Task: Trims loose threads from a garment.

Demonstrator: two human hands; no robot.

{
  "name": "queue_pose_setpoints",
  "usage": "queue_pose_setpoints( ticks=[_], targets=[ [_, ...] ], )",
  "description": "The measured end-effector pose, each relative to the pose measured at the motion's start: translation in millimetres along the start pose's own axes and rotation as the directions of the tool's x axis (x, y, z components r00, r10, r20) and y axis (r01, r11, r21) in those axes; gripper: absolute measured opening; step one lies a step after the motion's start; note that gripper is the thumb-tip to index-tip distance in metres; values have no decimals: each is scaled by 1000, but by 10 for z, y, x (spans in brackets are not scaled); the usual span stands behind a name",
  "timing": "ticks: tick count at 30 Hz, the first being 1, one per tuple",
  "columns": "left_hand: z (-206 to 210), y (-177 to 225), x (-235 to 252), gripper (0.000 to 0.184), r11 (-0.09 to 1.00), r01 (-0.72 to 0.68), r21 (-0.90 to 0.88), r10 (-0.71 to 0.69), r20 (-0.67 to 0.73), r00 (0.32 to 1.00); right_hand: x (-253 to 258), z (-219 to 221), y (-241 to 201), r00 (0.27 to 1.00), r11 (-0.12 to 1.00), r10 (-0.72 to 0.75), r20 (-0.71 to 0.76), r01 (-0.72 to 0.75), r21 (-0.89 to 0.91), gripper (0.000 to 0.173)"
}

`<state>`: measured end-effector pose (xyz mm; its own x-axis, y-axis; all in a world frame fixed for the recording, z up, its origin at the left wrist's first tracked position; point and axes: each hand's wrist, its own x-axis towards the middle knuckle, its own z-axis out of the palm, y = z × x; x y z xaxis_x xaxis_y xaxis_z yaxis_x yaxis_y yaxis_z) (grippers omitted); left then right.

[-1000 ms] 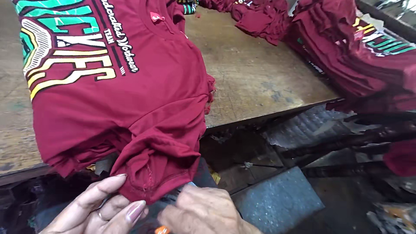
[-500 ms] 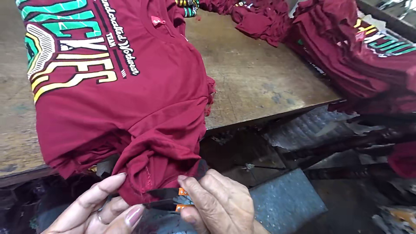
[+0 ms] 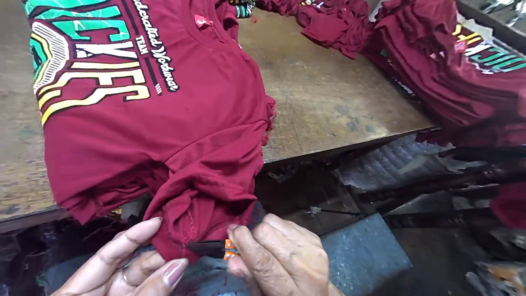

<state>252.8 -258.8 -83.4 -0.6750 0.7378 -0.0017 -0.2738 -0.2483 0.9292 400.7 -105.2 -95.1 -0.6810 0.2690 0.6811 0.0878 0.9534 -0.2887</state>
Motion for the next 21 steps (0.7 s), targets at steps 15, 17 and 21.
queue_pose_setpoints(
  ticks=[15, 17, 21],
  targets=[
    [26, 3, -34, 51, 992, -102, 73, 101, 24, 995, -23, -88, 23, 1000, 995, 0, -1, 0, 104, 38],
    [31, 10, -39, 51, 992, -98, 75, 96, 21, 995, -23, -119, 49, 1000, 997, -31, 3, 31, 73, 37],
    [32, 4, -45, 50, 994, -88, 68, 87, 22, 996, -27, -100, 71, 1000, 997, -15, 6, 15, 71, 37]
  ],
)
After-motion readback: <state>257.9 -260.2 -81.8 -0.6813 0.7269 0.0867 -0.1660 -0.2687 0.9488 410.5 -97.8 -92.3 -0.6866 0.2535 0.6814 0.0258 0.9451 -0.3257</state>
